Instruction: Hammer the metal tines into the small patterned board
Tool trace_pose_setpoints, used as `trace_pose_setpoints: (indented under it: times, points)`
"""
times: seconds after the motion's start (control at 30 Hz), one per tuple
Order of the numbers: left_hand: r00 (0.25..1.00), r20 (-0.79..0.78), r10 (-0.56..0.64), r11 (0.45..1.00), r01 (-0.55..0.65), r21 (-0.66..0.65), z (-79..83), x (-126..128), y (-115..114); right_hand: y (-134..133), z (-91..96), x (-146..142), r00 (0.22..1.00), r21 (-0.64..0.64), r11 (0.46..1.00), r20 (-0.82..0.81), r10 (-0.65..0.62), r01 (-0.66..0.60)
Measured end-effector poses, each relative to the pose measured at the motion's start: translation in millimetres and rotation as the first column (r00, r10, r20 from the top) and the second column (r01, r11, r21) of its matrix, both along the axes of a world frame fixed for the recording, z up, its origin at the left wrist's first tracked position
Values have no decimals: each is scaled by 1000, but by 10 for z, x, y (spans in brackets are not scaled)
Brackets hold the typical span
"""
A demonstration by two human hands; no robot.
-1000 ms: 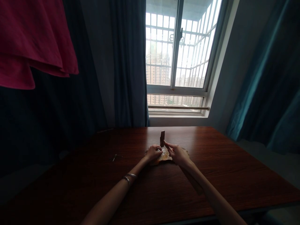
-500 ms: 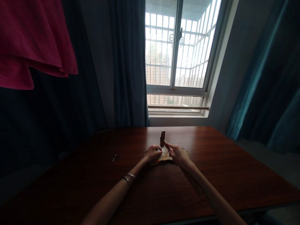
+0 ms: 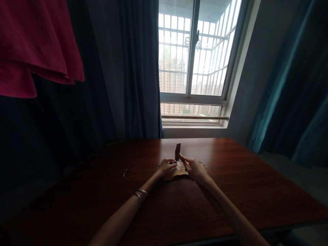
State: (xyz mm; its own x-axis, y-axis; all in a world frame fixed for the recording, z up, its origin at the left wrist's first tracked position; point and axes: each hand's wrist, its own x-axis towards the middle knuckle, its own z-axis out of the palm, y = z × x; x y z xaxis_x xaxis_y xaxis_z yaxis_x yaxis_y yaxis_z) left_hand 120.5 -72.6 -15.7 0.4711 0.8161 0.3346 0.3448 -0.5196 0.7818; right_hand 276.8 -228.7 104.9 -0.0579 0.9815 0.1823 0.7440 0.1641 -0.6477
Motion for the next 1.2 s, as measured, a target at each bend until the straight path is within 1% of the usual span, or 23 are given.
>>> trace_pose_setpoints:
  times: [0.27,0.43,0.63,0.87,1.0,1.2]
  points:
    - [1000,5,0,1000,0,-23,6,-1,-6,-12,21,-3,1000,28,1000,11,-1,0]
    - [1000,3,5,999,-5,-40,-5,12,21,11,-11,16,1000,34,999,14,-24,23]
    - [1000,10,-2,999,2,-36,13,15,13,31,-70,33,999,66,997,-45,-28,31]
    - [1000,2,-7,1000,7,-8,37,0,-3,26,-85,57,996,93,995,-90,-13,21]
    - [1000,-11,-11,1000,11,-14,34,-9,1,20,-86,70,996,83,996,-87,-20,27]
    - [1000,5,-7,1000,7,-22,-22,2,39,-11,-49,64,996,26,998,-67,-52,54]
